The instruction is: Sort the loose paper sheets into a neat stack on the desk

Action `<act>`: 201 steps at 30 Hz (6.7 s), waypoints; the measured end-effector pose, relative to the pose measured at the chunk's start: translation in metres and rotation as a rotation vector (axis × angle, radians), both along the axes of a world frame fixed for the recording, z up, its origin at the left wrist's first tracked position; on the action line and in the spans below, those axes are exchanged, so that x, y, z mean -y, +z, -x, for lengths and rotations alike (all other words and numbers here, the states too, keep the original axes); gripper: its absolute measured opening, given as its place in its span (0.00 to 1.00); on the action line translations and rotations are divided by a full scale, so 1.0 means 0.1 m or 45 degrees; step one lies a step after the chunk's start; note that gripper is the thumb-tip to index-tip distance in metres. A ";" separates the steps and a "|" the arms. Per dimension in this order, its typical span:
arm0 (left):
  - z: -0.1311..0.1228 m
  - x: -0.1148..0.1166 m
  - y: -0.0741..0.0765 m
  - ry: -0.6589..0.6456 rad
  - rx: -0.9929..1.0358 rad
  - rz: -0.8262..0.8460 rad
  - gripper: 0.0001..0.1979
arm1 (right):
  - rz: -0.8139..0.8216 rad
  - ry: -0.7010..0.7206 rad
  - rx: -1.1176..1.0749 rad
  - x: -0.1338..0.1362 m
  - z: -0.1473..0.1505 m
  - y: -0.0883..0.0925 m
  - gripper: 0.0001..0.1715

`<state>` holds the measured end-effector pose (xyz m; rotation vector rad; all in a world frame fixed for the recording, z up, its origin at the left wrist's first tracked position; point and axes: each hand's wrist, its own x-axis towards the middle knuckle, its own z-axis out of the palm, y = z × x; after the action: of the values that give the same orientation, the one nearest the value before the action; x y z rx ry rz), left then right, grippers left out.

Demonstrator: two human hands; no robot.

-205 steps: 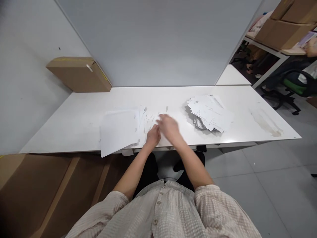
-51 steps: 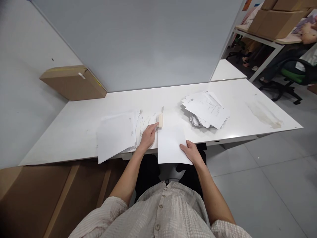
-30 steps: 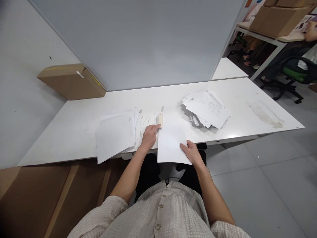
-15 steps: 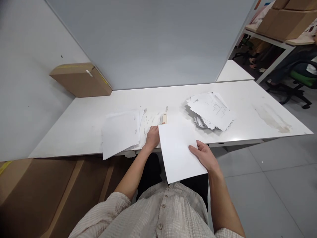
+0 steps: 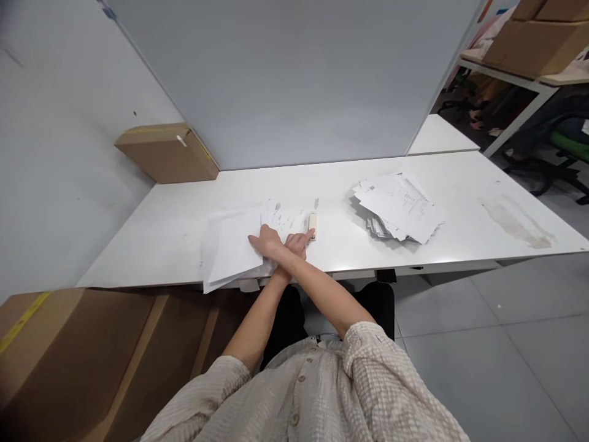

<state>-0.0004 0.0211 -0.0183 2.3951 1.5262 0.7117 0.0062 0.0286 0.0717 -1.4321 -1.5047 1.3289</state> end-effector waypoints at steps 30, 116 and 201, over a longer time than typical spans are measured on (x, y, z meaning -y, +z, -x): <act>0.00 0.01 -0.03 0.025 -0.028 -0.246 0.27 | -0.717 -0.719 1.508 -0.28 -2.65 -0.12 0.17; -0.01 0.34 0.16 0.101 1.617 0.966 0.27 | -0.288 -0.688 0.052 0.65 -1.84 -0.48 0.14; 0.05 0.06 0.20 0.150 0.697 0.363 0.20 | 0.298 -0.448 -0.224 0.87 -2.08 -0.54 0.28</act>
<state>-0.0058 0.0146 0.0015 1.7260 1.4189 0.9946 0.2137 -0.0588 0.0180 -1.5906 -0.9548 1.3973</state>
